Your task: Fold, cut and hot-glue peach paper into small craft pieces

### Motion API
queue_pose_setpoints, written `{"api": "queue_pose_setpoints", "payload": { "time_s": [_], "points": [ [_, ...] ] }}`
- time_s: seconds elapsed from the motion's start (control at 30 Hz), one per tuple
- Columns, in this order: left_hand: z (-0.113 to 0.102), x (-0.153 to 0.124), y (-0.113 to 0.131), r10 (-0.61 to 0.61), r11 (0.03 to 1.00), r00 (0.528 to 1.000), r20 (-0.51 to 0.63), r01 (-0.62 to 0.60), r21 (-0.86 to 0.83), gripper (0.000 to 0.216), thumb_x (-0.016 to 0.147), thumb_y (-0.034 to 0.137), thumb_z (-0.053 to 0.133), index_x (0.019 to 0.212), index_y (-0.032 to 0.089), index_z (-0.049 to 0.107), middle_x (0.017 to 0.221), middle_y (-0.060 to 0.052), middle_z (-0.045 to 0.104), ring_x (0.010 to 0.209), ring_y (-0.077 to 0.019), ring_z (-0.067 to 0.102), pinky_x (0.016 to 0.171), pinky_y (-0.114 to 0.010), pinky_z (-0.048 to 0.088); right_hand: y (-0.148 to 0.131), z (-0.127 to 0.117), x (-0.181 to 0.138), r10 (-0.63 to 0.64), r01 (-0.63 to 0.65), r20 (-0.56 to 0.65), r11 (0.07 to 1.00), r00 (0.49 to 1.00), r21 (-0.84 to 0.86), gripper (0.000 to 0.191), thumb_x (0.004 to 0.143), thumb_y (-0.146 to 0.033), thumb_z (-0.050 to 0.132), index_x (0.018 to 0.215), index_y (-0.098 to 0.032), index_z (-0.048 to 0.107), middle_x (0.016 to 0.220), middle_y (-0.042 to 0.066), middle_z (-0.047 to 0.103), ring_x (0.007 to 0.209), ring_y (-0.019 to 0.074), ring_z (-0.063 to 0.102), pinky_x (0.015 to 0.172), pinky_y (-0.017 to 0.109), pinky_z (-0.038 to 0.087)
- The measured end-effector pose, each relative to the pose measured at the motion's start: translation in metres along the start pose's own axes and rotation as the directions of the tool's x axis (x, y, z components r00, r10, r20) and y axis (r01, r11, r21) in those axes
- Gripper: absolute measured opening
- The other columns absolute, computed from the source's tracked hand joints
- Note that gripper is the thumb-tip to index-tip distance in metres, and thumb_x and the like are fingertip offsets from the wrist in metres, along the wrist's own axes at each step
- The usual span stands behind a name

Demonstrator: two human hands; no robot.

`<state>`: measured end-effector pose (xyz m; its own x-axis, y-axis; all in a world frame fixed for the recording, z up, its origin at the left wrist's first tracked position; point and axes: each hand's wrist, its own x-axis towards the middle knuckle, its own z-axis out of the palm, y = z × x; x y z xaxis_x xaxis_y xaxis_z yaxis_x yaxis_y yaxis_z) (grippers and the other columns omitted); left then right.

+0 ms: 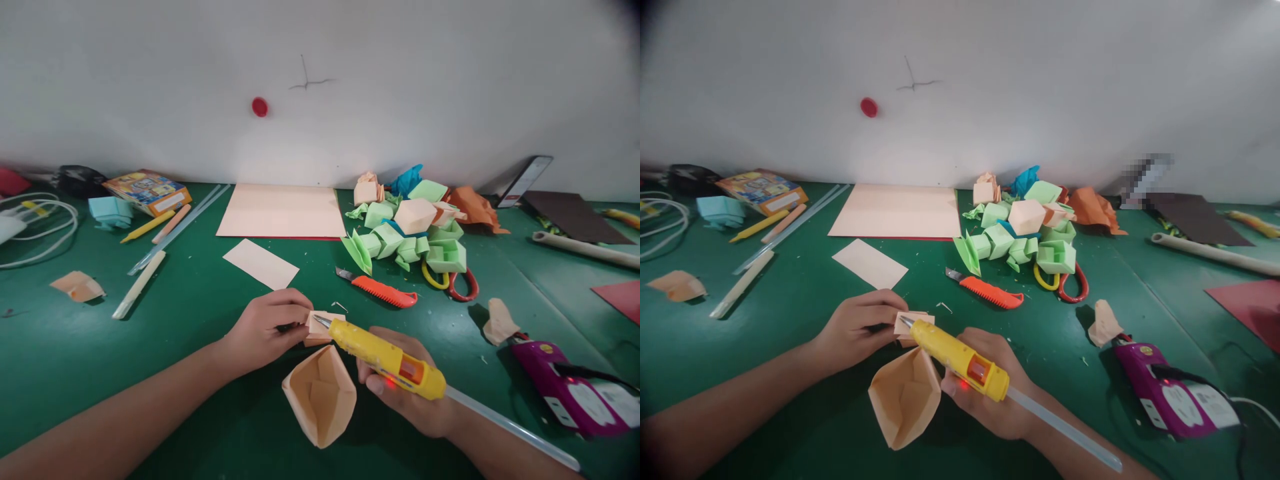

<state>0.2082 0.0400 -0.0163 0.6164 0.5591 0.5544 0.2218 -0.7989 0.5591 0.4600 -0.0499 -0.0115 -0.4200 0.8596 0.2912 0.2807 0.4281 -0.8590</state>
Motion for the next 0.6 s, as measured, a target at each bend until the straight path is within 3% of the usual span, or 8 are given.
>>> {"api": "queue_pose_setpoints", "payload": {
  "time_s": [0.33,0.6],
  "points": [
    [0.0012,-0.0008,-0.0004,-0.002,1.0,1.0,-0.016,0.002,-0.018,0.018,0.096,0.022,0.061,0.084,0.018,0.074,0.088,-0.008,0.073,0.075,-0.0139,0.07,0.065,-0.02,0.056,-0.0033,0.0001,0.0024,0.018,-0.018,-0.006,1.0,1.0,-0.019,0.035,0.1,-0.047,0.054,0.076,-0.021,0.056,0.072,0.001,0.057,0.063,0.0148,0.054,0.055,0.03,0.039],
    [0.0003,-0.0012,-0.0002,-0.008,1.0,1.0,0.002,0.008,-0.028,0.014,0.093,0.014,0.062,0.086,0.017,0.074,0.089,-0.008,0.072,0.075,-0.0137,0.069,0.066,-0.021,0.055,-0.0028,-0.0005,0.0016,0.011,-0.011,0.012,1.0,1.0,-0.028,0.032,0.099,-0.045,0.054,0.078,-0.022,0.054,0.072,0.0,0.054,0.062,0.0148,0.051,0.055,0.031,0.036]
  ]
}}
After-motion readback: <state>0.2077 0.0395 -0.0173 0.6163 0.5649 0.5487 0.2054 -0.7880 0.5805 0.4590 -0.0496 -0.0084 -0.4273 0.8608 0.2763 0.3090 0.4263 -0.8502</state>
